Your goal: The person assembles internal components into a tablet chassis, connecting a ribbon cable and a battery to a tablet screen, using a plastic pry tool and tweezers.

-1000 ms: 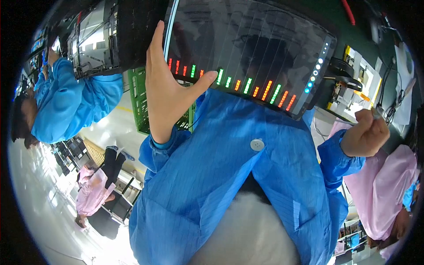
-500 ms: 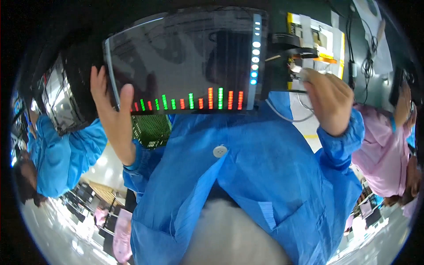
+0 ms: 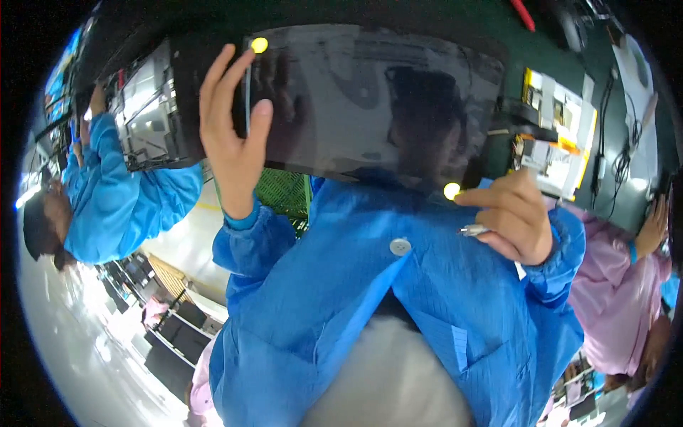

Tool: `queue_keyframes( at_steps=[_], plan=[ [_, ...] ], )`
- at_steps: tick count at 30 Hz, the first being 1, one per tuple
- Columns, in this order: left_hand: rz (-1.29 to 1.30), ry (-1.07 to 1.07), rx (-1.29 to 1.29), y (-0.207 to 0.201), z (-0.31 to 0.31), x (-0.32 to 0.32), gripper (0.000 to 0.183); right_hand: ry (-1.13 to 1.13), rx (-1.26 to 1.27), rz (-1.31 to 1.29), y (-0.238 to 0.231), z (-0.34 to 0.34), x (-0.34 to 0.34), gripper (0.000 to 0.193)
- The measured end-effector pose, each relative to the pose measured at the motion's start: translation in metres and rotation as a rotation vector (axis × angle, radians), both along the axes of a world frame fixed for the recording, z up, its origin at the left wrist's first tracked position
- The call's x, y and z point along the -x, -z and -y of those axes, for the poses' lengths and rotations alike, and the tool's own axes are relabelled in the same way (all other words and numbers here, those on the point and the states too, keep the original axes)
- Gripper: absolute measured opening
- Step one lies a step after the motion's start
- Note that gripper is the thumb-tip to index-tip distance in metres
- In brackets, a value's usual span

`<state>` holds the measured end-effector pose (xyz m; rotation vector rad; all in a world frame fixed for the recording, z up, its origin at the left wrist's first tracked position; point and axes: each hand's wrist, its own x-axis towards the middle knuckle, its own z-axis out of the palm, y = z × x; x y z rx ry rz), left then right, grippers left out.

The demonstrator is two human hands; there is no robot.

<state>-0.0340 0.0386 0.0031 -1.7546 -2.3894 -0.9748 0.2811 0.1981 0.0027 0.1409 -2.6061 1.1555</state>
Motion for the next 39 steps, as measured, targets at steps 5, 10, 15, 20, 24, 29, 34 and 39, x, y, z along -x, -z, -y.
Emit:
queue_keyframes(
  at_steps=[5, 10, 15, 20, 24, 29, 34, 39],
  plan=[
    [-0.086, -0.011, 0.089, 0.006, 0.007, 0.007, 0.041, 0.058, 0.124, 0.115, 0.006, 0.006, 0.008, 0.017],
    [-0.097, -0.105, 0.016, -0.004, 0.029, 0.001, 0.029, 0.375, 0.044, 0.075, -0.002, 0.005, 0.007, 0.014],
    [0.277, -0.16, -0.011, 0.015, 0.049, -0.028, 0.079, 0.688, -0.603, 0.133, -0.014, 0.01, 0.0, 0.033],
    [0.073, -0.156, 0.127, 0.007, 0.037, -0.048, 0.1, 0.791, -0.562, 0.068, -0.01, 0.007, 0.003, 0.03],
    [0.026, -0.197, 0.174, 0.003, 0.039, -0.052, 0.104, 0.895, -0.393, 0.148, -0.007, 0.011, 0.004, 0.025],
    [-0.027, -0.166, 0.244, -0.004, 0.032, -0.061, 0.1, 0.82, -0.393, 0.166, -0.006, 0.011, 0.006, 0.024],
    [0.063, -0.197, 0.117, -0.004, 0.028, -0.04, 0.091, 0.617, -0.449, 0.259, -0.005, 0.002, 0.004, 0.019],
    [0.448, -0.259, 0.086, 0.011, 0.018, -0.005, 0.066, 0.586, -0.45, 0.232, 0.003, -0.004, 0.015, 0.015]
  ],
)
